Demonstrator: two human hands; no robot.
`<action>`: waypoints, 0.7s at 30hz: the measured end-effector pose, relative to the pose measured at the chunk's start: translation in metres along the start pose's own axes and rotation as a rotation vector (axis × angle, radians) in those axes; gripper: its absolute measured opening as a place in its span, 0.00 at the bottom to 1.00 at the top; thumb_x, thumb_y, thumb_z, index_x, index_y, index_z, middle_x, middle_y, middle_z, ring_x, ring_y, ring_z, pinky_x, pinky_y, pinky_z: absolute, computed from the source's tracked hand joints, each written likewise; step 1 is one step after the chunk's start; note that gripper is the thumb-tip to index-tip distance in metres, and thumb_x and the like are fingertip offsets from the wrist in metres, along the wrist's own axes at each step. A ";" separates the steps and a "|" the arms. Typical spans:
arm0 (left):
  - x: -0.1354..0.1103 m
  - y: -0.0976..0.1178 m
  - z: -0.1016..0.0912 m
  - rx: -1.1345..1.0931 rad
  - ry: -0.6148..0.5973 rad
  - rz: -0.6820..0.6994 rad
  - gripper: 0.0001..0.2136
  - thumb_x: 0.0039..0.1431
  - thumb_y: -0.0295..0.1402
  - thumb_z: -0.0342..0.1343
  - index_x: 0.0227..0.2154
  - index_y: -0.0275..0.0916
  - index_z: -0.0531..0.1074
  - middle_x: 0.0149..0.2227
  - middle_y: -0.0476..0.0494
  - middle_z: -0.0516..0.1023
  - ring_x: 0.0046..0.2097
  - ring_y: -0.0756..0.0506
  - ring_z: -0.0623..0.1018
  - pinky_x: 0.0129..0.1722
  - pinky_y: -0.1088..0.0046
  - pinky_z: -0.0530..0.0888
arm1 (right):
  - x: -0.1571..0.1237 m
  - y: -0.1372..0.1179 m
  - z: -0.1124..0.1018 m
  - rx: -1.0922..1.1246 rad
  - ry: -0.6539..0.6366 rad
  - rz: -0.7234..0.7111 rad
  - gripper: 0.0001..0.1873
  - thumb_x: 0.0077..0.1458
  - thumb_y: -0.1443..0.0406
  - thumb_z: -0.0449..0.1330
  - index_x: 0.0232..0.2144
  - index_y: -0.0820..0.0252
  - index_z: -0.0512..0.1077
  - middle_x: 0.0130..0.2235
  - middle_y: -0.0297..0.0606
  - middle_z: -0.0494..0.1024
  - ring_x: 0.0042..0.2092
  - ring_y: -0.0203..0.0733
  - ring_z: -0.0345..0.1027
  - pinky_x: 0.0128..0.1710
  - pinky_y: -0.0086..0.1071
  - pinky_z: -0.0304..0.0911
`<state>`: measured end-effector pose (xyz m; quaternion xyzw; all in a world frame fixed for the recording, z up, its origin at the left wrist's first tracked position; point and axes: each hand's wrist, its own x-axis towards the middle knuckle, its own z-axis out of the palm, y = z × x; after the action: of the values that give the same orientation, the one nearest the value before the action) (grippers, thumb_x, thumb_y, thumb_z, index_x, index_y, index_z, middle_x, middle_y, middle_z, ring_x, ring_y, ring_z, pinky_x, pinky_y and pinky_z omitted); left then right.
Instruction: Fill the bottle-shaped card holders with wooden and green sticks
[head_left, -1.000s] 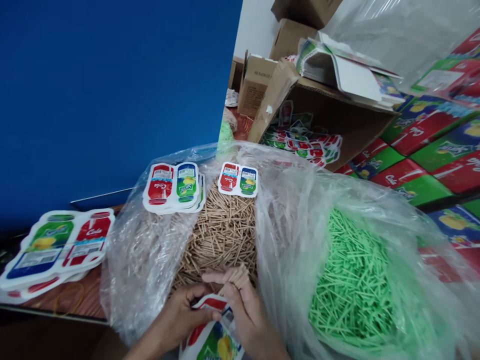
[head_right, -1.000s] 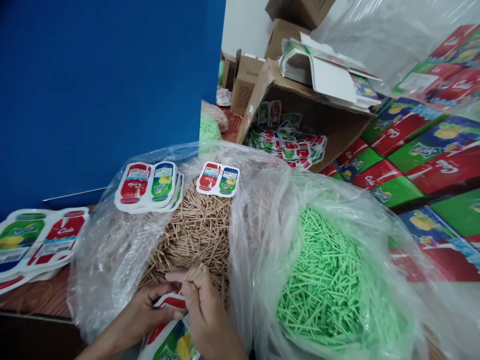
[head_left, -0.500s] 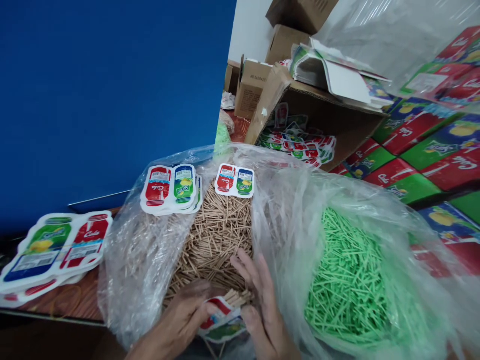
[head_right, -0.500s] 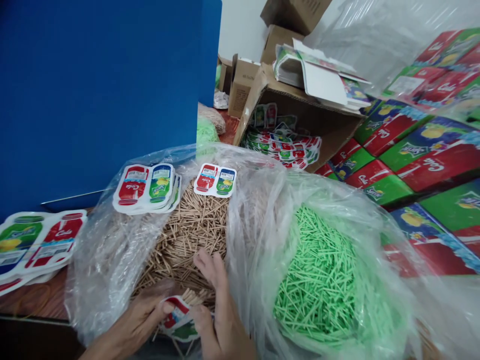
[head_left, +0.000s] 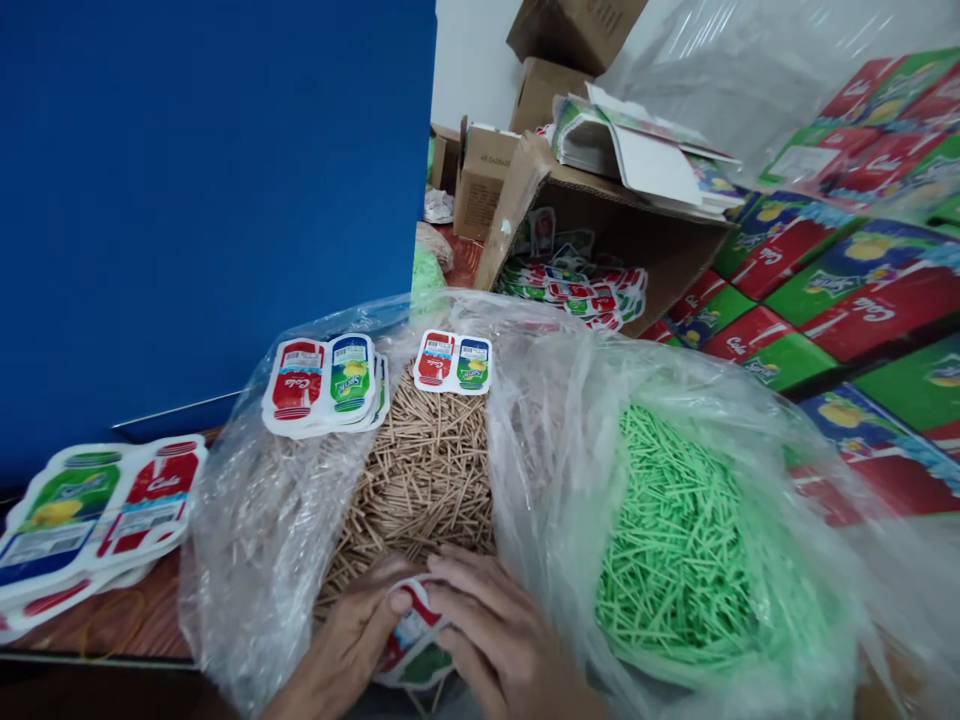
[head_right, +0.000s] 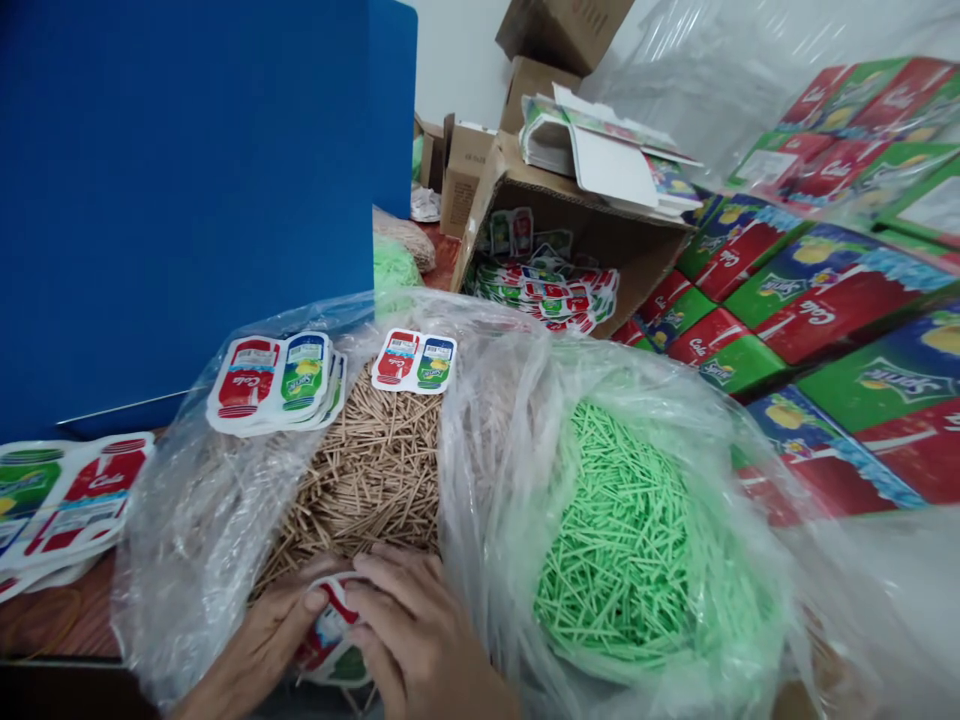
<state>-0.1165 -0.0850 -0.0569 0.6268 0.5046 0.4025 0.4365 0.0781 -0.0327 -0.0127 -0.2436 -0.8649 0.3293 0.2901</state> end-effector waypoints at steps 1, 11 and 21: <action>0.000 0.003 0.001 0.000 0.010 0.002 0.21 0.67 0.43 0.39 0.39 0.43 0.78 0.34 0.47 0.77 0.38 0.45 0.74 0.42 0.74 0.68 | 0.000 -0.001 0.000 -0.003 -0.004 0.005 0.18 0.60 0.71 0.55 0.52 0.53 0.71 0.53 0.42 0.75 0.55 0.46 0.67 0.54 0.41 0.64; 0.000 0.001 0.014 0.022 0.064 0.022 0.23 0.64 0.49 0.41 0.41 0.46 0.80 0.36 0.44 0.82 0.38 0.42 0.76 0.44 0.71 0.69 | 0.002 -0.009 -0.011 -0.090 -0.107 0.069 0.07 0.58 0.69 0.59 0.39 0.59 0.75 0.50 0.42 0.76 0.54 0.43 0.66 0.56 0.35 0.62; -0.002 0.000 0.025 -0.405 0.371 -0.414 0.29 0.44 0.63 0.53 0.26 0.42 0.83 0.32 0.40 0.85 0.39 0.35 0.81 0.41 0.66 0.77 | -0.036 0.009 -0.003 0.082 0.208 0.402 0.12 0.58 0.68 0.57 0.44 0.52 0.73 0.40 0.32 0.81 0.41 0.36 0.76 0.43 0.22 0.67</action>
<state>-0.0929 -0.0903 -0.0646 0.3279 0.6016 0.5046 0.5253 0.1077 -0.0475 -0.0298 -0.4316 -0.7503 0.3885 0.3159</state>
